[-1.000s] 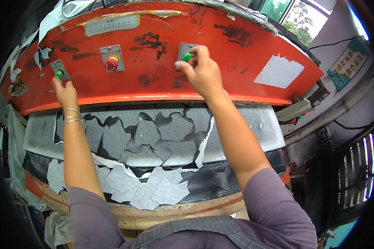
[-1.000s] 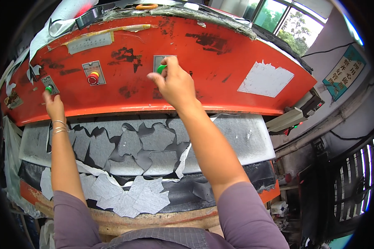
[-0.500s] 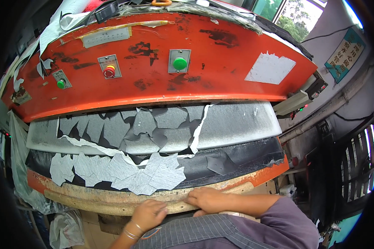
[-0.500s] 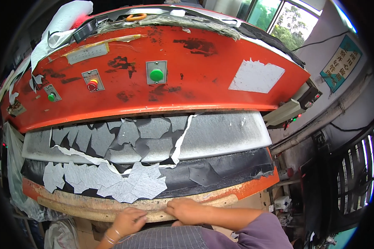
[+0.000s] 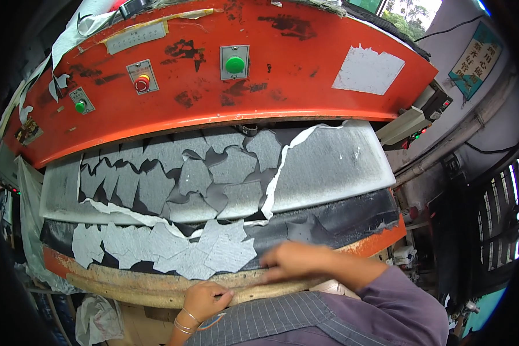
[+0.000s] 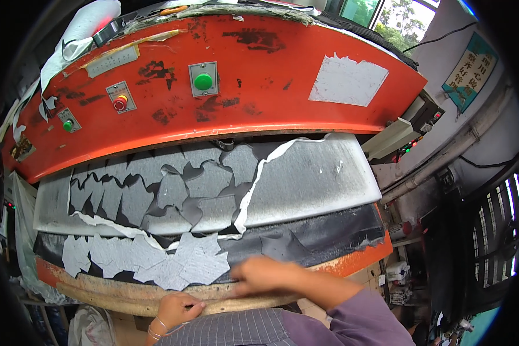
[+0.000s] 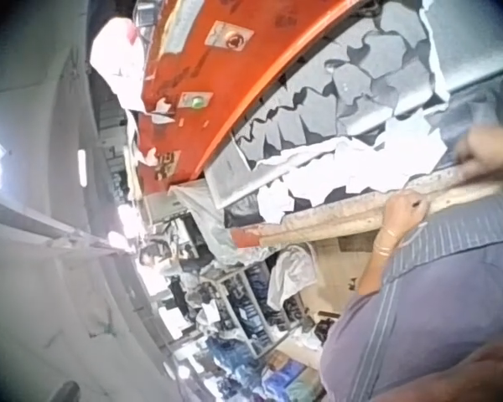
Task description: Using a hydraulic press and a cutting die to cut patterns from a sheet of black material.
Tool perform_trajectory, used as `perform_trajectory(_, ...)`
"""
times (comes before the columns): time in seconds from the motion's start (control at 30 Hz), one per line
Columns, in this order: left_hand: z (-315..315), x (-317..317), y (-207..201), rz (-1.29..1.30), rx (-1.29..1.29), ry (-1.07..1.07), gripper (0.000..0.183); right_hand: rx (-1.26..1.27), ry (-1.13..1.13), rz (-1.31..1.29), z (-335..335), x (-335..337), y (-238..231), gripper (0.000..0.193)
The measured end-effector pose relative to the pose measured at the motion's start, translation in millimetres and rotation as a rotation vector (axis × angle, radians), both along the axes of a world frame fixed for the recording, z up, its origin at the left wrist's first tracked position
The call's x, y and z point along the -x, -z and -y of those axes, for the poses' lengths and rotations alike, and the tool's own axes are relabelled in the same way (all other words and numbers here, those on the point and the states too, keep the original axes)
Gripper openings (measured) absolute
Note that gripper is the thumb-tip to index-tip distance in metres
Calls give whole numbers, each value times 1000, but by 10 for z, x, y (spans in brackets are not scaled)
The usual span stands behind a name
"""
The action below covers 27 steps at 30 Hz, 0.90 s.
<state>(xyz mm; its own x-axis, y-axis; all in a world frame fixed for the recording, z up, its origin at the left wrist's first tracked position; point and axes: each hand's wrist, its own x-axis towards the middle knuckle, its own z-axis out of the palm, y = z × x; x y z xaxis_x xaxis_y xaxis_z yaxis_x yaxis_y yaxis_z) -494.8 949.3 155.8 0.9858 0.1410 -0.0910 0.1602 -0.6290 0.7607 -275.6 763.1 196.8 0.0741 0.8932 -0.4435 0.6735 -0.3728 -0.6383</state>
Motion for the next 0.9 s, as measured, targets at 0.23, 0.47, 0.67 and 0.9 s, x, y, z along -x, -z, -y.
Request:
perform_trajectory(0.23,-217,-969,8,88,173,35,15,-448,517,863,-1310,-2348,182,71)
perform_trajectory(0.47,152,-1166,462,280,133,118,12,-178,600,779,-1975,-2635,250,69)
perform_trajectory(0.67,101,-1311,307,340,317,-113,7,-168,671,672,-1851,-2664,205,67)
perform_trajectory(0.9,-331,-1361,435,334,464,-342,35,-452,529,577,-1451,-1887,223,64)
